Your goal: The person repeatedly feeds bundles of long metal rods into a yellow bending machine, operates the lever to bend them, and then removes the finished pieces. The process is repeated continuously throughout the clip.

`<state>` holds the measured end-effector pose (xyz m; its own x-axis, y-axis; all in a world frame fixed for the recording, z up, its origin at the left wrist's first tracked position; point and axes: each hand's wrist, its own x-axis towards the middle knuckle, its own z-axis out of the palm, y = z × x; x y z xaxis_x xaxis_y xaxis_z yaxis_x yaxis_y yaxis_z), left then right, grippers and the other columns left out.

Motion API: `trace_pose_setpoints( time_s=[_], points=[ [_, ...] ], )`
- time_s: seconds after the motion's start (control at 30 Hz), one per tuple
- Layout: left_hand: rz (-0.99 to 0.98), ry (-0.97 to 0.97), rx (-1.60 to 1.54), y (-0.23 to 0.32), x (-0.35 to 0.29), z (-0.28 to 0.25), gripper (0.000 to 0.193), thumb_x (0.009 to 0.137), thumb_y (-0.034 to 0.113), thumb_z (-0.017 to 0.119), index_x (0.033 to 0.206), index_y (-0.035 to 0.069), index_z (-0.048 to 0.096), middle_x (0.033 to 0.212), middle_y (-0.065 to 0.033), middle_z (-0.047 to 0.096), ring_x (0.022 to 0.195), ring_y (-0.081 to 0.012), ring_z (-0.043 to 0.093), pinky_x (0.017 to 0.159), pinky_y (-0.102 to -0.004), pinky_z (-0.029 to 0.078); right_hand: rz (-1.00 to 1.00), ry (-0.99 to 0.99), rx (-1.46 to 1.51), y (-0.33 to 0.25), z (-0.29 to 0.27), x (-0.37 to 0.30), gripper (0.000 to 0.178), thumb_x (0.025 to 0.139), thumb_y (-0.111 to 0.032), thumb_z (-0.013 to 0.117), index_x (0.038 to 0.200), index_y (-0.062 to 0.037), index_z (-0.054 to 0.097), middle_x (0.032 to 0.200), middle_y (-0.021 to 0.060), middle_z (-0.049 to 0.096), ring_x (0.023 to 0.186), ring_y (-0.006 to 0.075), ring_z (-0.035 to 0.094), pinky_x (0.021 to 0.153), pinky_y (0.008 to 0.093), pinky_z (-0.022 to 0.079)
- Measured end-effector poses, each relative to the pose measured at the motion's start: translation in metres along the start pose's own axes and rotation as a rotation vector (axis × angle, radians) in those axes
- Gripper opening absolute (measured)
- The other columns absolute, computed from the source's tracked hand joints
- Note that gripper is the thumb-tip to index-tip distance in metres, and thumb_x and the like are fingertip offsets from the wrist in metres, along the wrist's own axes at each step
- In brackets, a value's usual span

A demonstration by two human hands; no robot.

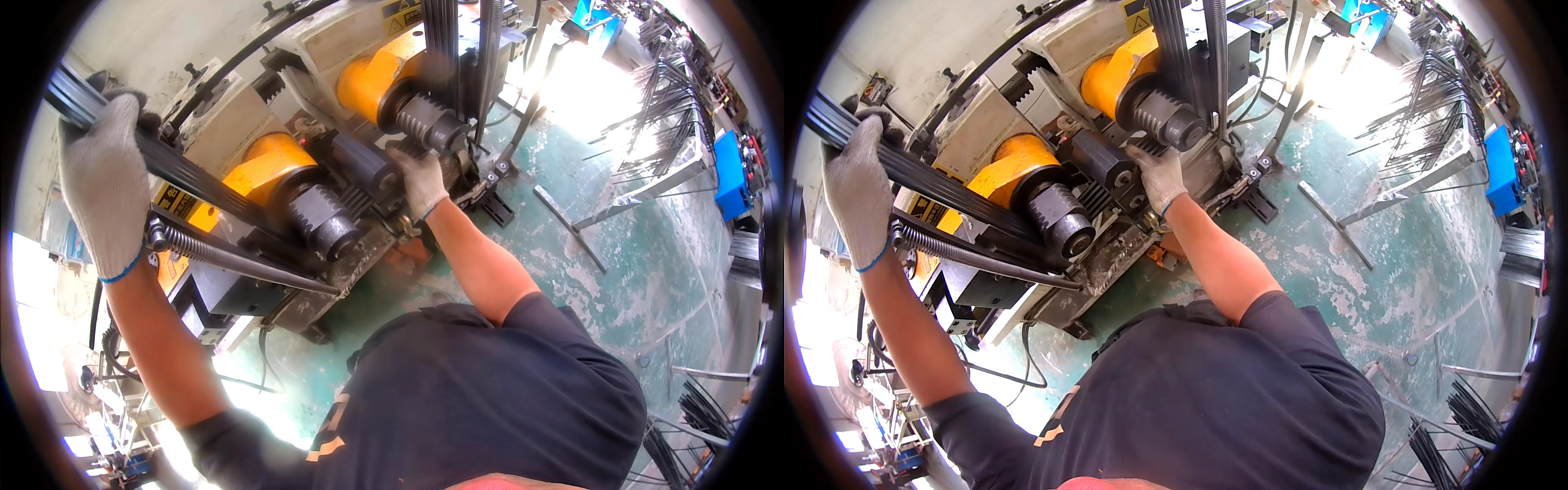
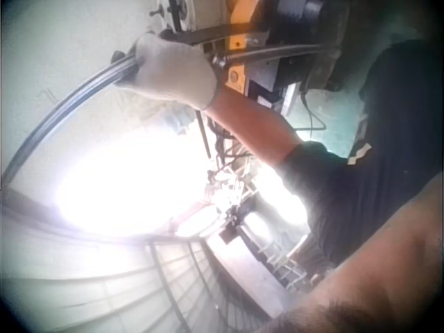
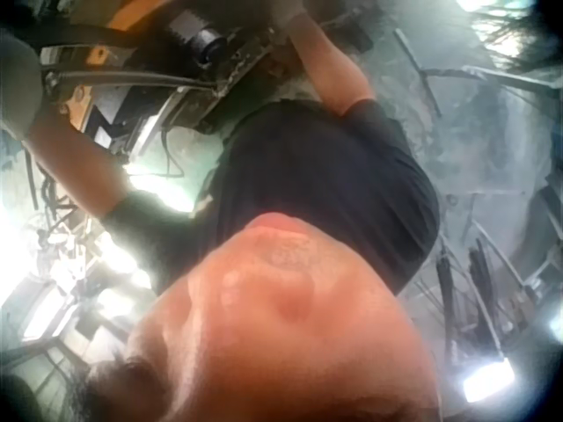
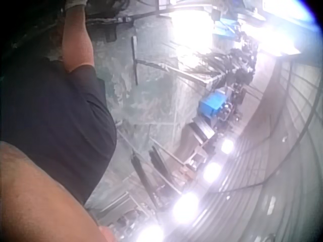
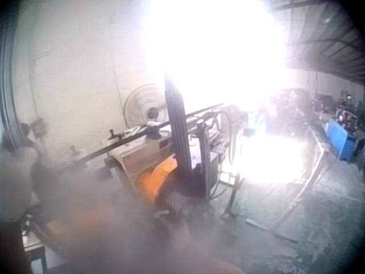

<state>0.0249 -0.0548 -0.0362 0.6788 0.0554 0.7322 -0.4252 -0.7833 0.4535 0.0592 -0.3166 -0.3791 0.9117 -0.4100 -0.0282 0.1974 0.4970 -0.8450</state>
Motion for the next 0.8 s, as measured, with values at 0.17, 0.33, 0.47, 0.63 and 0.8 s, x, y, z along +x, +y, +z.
trace_pose_setpoints(
  time_s=[0.17, 0.33, 0.47, 0.63, 0.8],
  points=[
    [-0.120, -0.486, -0.490, -0.031, 0.004, -0.012, 0.040, 0.092, 0.008, 0.068, 0.129, -0.003, 0.061, 0.091, -0.0144, 0.073, 0.087, -0.0238, 0.074, 0.084, -0.0362, 0.061, 0.124, -0.080, 0.029, 0.038, -0.023, 0.003, 0.023, 0.097, -0.008, 0.067, 0.116, 0.0038, 0.063, 0.088, 0.0115, 0.068, 0.070, 0.0238, 0.070, 0.062, 0.0352, 0.059],
    [-0.177, -0.432, -0.478, -0.007, -0.010, -0.013, 0.039, 0.089, 0.015, 0.071, 0.124, -0.001, 0.066, 0.091, -0.0118, 0.073, 0.087, -0.0257, 0.074, 0.086, -0.0384, 0.059, 0.090, -0.115, 0.020, 0.049, -0.034, 0.005, 0.019, 0.094, -0.006, 0.071, 0.110, 0.0028, 0.074, 0.096, 0.0090, 0.075, 0.082, 0.0141, 0.067, 0.073, 0.0305, 0.051],
    [-0.181, -0.511, -0.421, -0.009, -0.007, -0.016, 0.034, 0.090, 0.018, 0.070, 0.119, 0.000, 0.069, 0.093, -0.0106, 0.074, 0.092, -0.0240, 0.073, 0.094, -0.0365, 0.056, 0.000, -0.028, -0.101, 0.030, -0.020, -0.004, 0.020, 0.093, -0.009, 0.072, 0.109, 0.0024, 0.074, 0.092, 0.0086, 0.074, 0.080, 0.0145, 0.067, 0.072, 0.0314, 0.051],
    [-0.349, -0.536, -0.358, -0.014, -0.004, -0.032, 0.024, 0.093, 0.018, 0.069, 0.105, -0.001, 0.076, 0.101, -0.0124, 0.076, 0.100, -0.0237, 0.072, 0.099, -0.0359, 0.054, 0.085, -0.043, -0.073, 0.028, -0.016, -0.005, 0.021, 0.091, -0.013, 0.074, 0.106, 0.0024, 0.074, 0.091, 0.0068, 0.073, 0.080, 0.0147, 0.066, 0.073, 0.0322, 0.050],
    [-0.294, -0.604, -0.450, -0.018, 0.001, -0.021, 0.042, 0.096, 0.010, 0.067, 0.135, 0.000, 0.054, 0.104, -0.0114, 0.068, 0.106, -0.0246, 0.066, 0.100, -0.0424, 0.055, 0.068, 0.001, -0.104, 0.032, -0.022, 0.003, 0.022, 0.090, -0.014, 0.076, 0.105, 0.0018, 0.073, 0.092, 0.0052, 0.073, 0.083, 0.0132, 0.065, 0.075, 0.0323, 0.050]
  ],
)
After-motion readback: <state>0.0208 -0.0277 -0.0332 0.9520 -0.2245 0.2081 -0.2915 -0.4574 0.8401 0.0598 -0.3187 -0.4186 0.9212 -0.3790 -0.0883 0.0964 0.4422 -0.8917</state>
